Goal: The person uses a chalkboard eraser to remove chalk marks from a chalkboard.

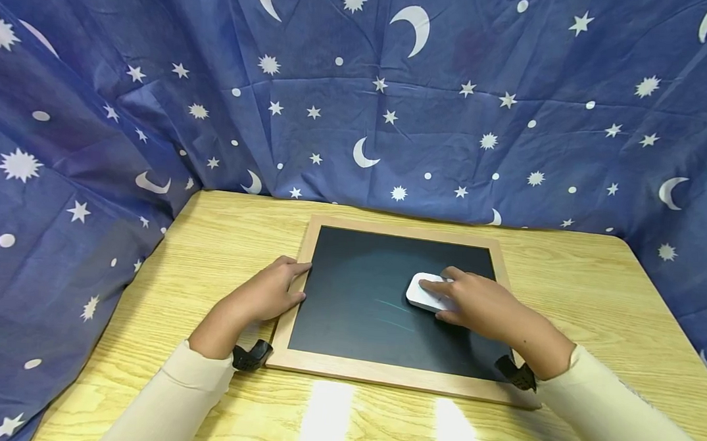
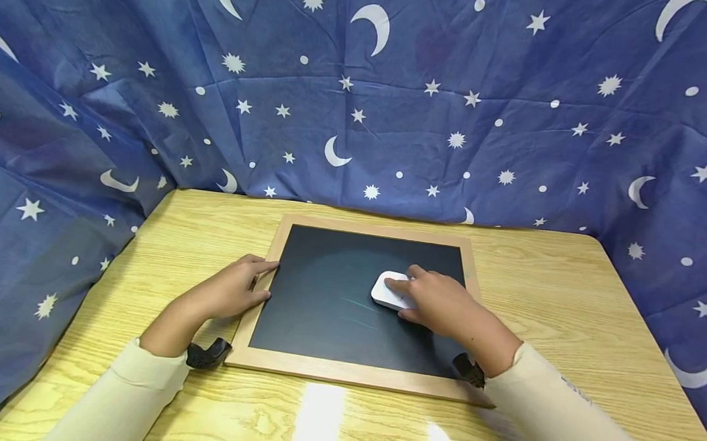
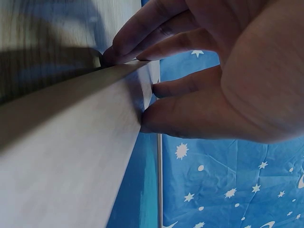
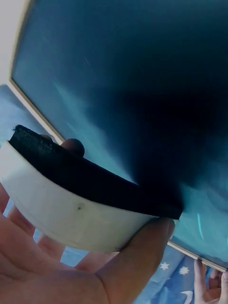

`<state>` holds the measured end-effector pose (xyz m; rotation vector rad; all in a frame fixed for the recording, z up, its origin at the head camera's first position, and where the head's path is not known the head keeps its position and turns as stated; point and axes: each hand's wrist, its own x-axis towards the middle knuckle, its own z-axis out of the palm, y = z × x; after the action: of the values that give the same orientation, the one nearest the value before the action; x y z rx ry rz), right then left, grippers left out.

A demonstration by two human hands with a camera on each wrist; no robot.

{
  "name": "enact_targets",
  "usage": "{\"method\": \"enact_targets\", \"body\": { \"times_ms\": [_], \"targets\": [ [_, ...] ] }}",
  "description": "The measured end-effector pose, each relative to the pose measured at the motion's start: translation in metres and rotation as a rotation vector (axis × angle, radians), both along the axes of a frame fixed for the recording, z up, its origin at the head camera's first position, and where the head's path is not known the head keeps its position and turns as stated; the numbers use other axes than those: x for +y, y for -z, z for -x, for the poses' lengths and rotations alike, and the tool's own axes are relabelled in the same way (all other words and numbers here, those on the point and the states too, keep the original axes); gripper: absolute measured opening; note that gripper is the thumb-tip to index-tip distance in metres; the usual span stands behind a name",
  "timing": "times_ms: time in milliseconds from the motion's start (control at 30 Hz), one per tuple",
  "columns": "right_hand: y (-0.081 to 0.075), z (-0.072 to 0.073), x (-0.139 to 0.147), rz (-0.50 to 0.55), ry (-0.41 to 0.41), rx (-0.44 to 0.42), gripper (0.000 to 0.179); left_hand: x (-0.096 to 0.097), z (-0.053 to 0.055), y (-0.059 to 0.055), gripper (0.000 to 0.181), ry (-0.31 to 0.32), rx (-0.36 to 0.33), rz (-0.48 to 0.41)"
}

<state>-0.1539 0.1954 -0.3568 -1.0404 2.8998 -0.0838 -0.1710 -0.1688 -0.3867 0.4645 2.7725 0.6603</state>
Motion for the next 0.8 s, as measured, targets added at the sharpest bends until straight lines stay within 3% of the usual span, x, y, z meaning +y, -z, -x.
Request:
{"method": "enact_targets", "body": {
  "times_ms": [400, 567, 800],
  "targets": [
    [0.004, 0.017, -0.050, -0.005, -0.011, 0.030, 0.053, 0.000, -0.001, -0.001, 0.059, -0.009, -0.006, -0.009],
    [0.006, 0.014, -0.043, -0.015, 0.005, 0.027, 0.056, 0.001, -0.001, -0.001, 0.059, -0.005, -0.006, -0.003],
    [0.006, -0.001, -0.013, -0.013, 0.073, 0.030, 0.056, 0.000, -0.001, -0.001, 0.059, -0.007, -0.005, -0.005]
  ]
}}
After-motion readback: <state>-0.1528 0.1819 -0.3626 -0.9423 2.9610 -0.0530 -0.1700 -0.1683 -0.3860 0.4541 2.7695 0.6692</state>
